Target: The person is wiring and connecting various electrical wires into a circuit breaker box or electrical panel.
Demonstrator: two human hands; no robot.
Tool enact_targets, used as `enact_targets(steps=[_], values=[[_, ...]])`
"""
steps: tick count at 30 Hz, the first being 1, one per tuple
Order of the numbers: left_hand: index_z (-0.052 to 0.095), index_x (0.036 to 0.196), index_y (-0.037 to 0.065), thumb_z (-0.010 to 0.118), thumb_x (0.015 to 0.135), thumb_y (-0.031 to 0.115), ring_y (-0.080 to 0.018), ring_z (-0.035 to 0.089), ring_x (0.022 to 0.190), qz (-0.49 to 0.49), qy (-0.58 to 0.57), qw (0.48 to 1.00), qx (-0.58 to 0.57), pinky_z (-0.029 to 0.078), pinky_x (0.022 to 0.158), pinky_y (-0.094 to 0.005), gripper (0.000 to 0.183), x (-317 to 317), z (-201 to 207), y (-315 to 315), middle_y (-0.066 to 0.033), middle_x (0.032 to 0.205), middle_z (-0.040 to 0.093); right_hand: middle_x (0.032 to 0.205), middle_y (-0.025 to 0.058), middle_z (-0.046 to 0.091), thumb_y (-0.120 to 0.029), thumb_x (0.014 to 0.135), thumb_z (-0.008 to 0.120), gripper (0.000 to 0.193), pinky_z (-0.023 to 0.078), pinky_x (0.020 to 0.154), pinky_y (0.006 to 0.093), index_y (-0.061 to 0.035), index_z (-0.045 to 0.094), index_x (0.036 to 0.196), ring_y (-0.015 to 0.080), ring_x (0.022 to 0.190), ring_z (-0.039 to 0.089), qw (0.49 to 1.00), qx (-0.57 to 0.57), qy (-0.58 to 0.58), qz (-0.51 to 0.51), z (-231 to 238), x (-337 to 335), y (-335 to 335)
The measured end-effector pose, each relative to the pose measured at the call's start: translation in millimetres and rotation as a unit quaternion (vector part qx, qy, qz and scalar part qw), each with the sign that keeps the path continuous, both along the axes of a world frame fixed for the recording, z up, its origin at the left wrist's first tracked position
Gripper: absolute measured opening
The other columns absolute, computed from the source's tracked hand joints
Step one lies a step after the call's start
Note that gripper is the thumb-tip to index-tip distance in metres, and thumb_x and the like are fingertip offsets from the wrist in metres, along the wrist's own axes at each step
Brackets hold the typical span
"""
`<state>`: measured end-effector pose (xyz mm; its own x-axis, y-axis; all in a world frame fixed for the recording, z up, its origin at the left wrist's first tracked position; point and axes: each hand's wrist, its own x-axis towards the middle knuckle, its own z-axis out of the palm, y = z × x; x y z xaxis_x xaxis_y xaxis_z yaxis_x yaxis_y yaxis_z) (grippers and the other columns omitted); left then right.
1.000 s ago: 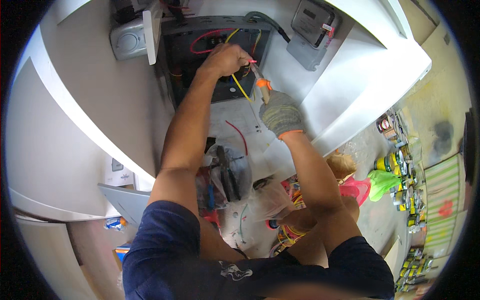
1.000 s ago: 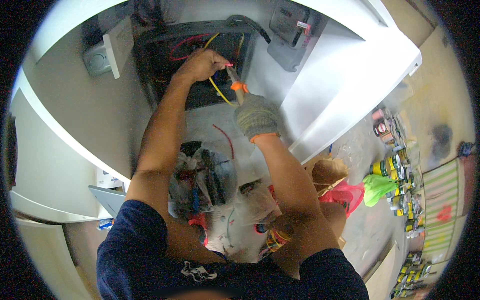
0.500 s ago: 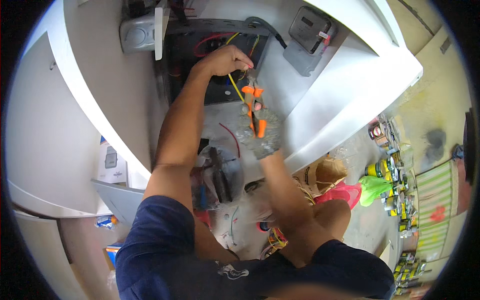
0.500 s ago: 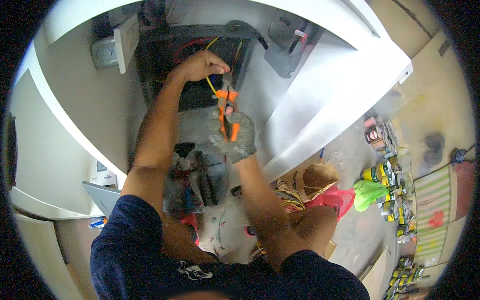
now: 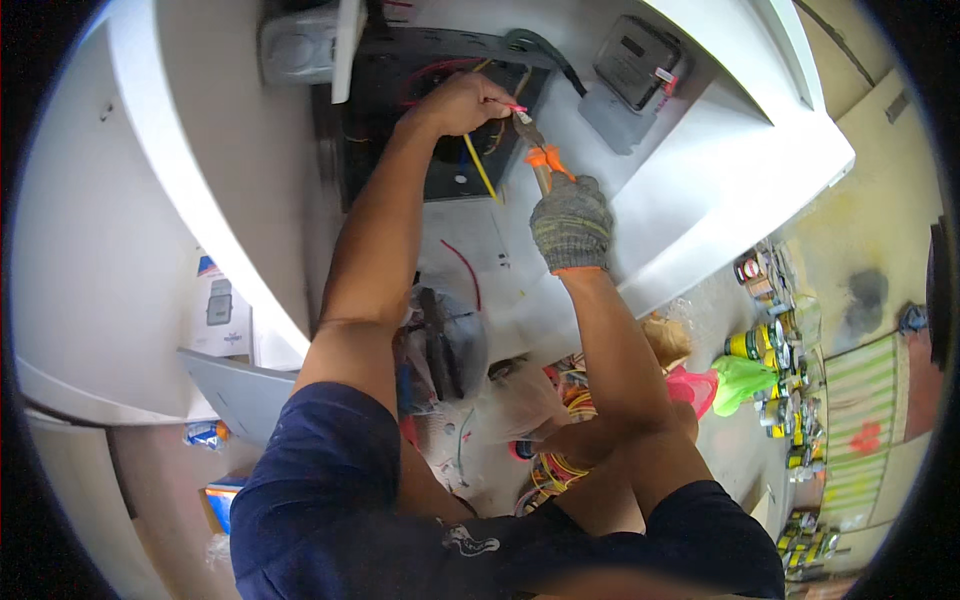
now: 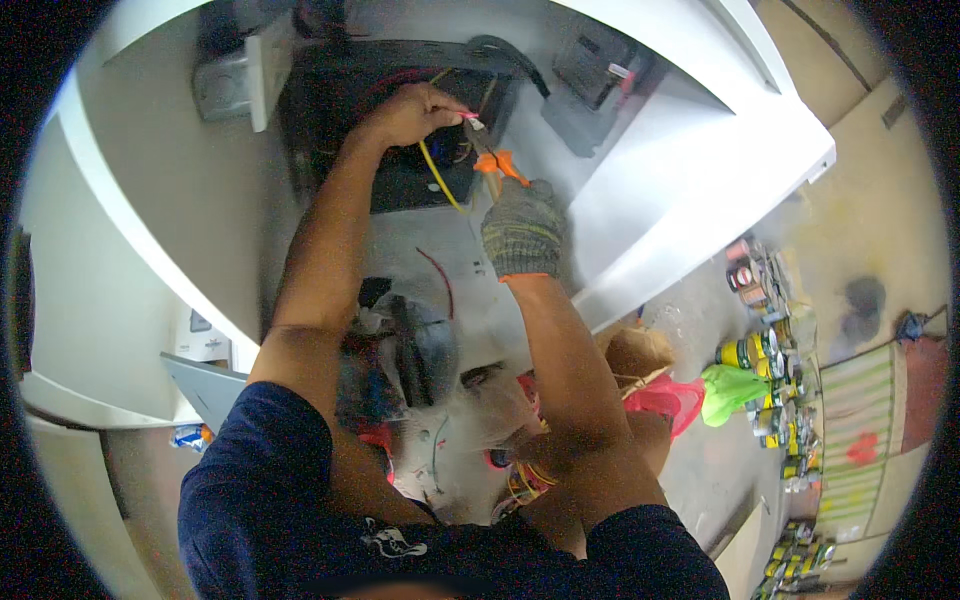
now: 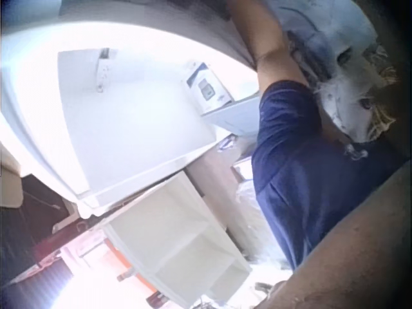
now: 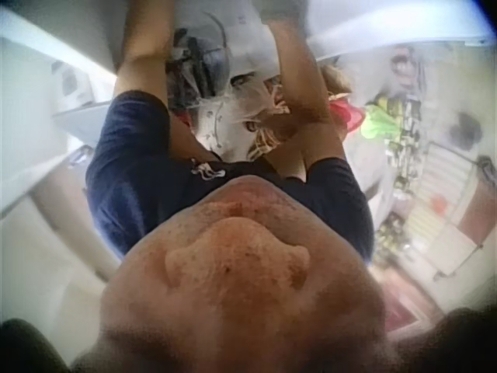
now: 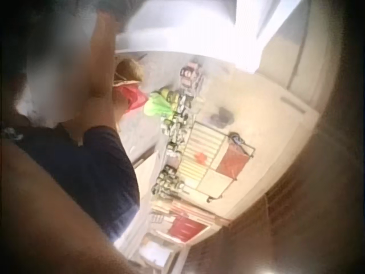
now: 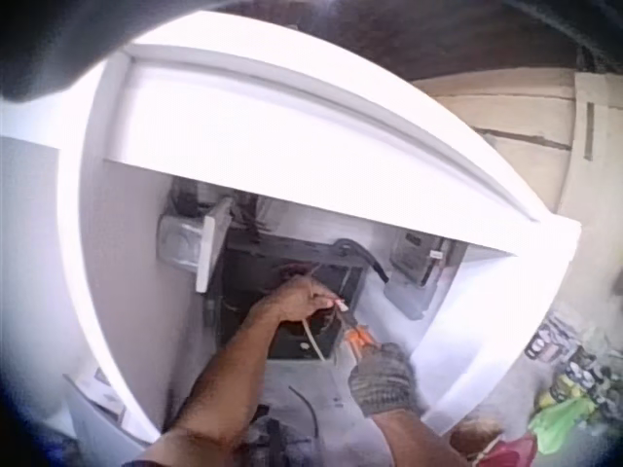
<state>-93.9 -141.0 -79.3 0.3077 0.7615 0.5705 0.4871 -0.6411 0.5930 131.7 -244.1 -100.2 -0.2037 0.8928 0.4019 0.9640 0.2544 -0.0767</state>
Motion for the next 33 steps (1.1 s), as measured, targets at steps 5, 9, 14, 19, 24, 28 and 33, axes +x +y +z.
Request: enact_targets(steps=[5, 9, 14, 19, 24, 28, 33], values=[[0.072, 0.093, 0.005, 0.075, 0.073, 0.056, -0.0278, 0.065, 0.080, 0.055, 0.058, 0.991, -0.104, 0.051, 0.076, -0.0372, 0.055, 2.1, 8.3, 0.1, -0.0159, 0.089, 0.069, 0.099, 0.0212, 0.060, -0.018, 0.085, 0.057, 0.025, 0.050, 0.079, 0.0476, -0.0037, 0.066, 0.103, 0.0375, 0.090, 0.062, 0.998, 0.054, -0.034, -0.016, 9.4, -2.1, -2.2], [0.071, 0.089, 0.002, 0.076, 0.062, 0.067, -0.0312, 0.065, 0.082, 0.119, 0.101, 0.981, -0.113, 0.051, 0.076, -0.0394, 0.071, -0.8, 8.8, -8.0, -0.0180, 0.089, 0.069, 0.099, 0.0225, 0.060, -0.020, 0.088, 0.054, 0.024, 0.051, 0.080, 0.0474, -0.0040, 0.066, 0.102, 0.0382, 0.091, 0.062, 0.999, 0.005, -0.037, -0.012, 25.4, -15.6, -2.9], [0.071, 0.083, -0.002, 0.076, 0.060, 0.069, -0.0342, 0.067, 0.085, 0.190, 0.051, 0.978, -0.066, 0.052, 0.077, -0.0409, 0.076, 9.1, 1.0, -6.0, -0.0209, 0.087, 0.069, 0.095, 0.0225, 0.062, -0.024, 0.091, 0.051, 0.027, 0.051, 0.080, 0.0475, -0.0045, 0.065, 0.104, 0.0390, 0.093, 0.063, 0.992, 0.011, -0.128, -0.017, 48.0, -17.9, -3.8], [0.071, 0.084, -0.002, 0.077, 0.057, 0.071, -0.0345, 0.067, 0.084, 0.200, 0.043, 0.972, -0.116, 0.052, 0.078, -0.0410, 0.078, 6.7, 3.9, -1.8, -0.0213, 0.085, 0.069, 0.102, 0.0208, 0.065, -0.031, 0.092, 0.048, 0.033, 0.051, 0.083, 0.0484, -0.0049, 0.067, 0.099, 0.0386, 0.094, 0.064, 0.989, -0.054, -0.140, 0.007, 70.8, -24.7, -3.2], [0.071, 0.083, -0.002, 0.079, 0.056, 0.070, -0.0329, 0.067, 0.082, 0.215, 0.038, 0.971, -0.095, 0.052, 0.077, -0.0402, 0.076, 9.5, 8.3, -6.5, -0.0214, 0.083, 0.069, 0.096, 0.0253, 0.066, -0.029, 0.086, 0.055, 0.033, 0.049, 0.082, 0.0492, -0.0009, 0.065, 0.099, 0.0415, 0.092, 0.063, 0.984, -0.171, -0.043, 0.023, 83.2, -28.0, 0.8], [0.068, 0.074, -0.001, 0.082, 0.056, 0.065, -0.0293, 0.064, 0.071, 0.161, -0.029, 0.981, -0.100, 0.050, 0.067, -0.0394, 0.070, -0.2, 7.8, -13.9, -0.0168, 0.071, 0.065, 0.095, 0.0263, 0.066, -0.029, 0.086, 0.054, 0.033, 0.048, 0.083, 0.0499, 0.0001, 0.066, 0.096, 0.0431, 0.091, 0.062, 0.990, -0.133, -0.035, 0.039, 72.2, -29.5, -3.2], [0.066, 0.074, -0.001, 0.086, 0.054, 0.053, -0.0295, 0.065, 0.071, 0.089, 0.055, 0.990, -0.090, 0.050, 0.067, -0.0388, 0.061, -11.6, 1.7, -8.3, -0.0161, 0.069, 0.063, 0.107, 0.0211, 0.063, -0.023, 0.081, 0.057, 0.031, 0.048, 0.086, 0.0474, -0.0053, 0.066, 0.105, 0.0387, 0.098, 0.061, 0.989, -0.071, -0.128, 0.002, 70.0, -12.3, -13.0]])
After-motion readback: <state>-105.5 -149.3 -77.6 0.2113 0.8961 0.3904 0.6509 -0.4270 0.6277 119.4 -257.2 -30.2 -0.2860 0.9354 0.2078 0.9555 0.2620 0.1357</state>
